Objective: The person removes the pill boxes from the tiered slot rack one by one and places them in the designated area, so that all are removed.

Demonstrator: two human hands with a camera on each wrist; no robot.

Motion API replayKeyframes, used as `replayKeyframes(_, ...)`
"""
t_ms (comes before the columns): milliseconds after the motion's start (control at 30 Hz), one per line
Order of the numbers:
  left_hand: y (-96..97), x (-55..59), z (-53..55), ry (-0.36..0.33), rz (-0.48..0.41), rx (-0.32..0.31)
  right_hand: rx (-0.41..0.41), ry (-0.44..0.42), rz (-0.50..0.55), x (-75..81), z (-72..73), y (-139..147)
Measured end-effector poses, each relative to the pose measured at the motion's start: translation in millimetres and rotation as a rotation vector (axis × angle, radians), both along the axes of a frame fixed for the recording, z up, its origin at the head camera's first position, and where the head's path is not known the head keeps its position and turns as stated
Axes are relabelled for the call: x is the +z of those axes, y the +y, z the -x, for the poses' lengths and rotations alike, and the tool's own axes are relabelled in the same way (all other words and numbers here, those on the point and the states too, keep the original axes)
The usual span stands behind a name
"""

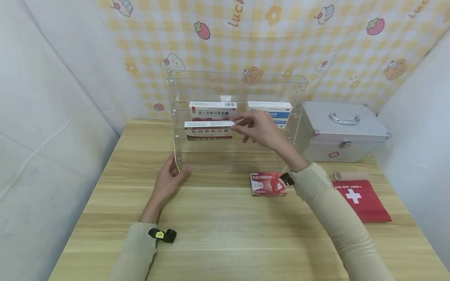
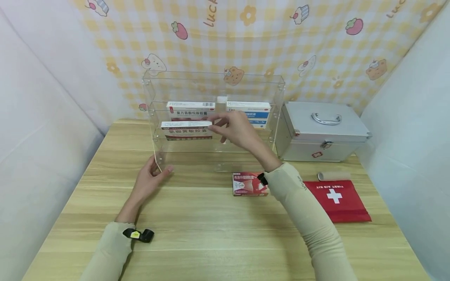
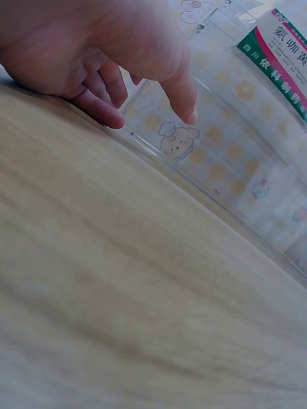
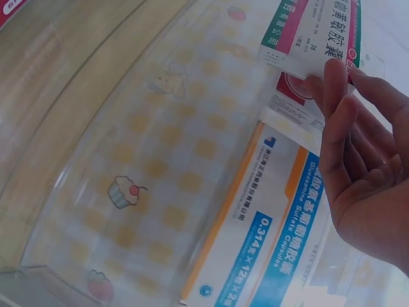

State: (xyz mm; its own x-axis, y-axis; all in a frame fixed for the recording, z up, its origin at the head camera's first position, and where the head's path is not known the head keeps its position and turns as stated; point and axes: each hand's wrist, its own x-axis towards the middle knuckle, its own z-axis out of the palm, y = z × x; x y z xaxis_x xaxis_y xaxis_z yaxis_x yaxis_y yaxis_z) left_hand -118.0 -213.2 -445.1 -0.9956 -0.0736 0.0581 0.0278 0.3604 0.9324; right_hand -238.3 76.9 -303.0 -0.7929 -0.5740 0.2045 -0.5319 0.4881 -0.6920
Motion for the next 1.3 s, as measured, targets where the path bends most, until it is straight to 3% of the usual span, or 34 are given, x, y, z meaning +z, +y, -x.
replayKeyframes(333,-11.8,-35.9,14.0,-0.003,0.0,0.015,0.01,0.066,0.017,17.6,-4.8,6.3)
replayKeyframes(700,-11.7,-36.2,13.8,0.012,0.031,0.025,0.025,0.065,0.028,34.2,-14.6,10.6)
replayKeyframes(967,-11.4,-37.5,12.6,0.002,0.033,0.026,0.035,0.051,0.023,32.9,-18.0,14.2)
replayKeyframes(1300,-12.0,-40.2,16.2,0.003,0.006,0.024,0.093,-0.174,0.034,27.1,-25.9,22.3)
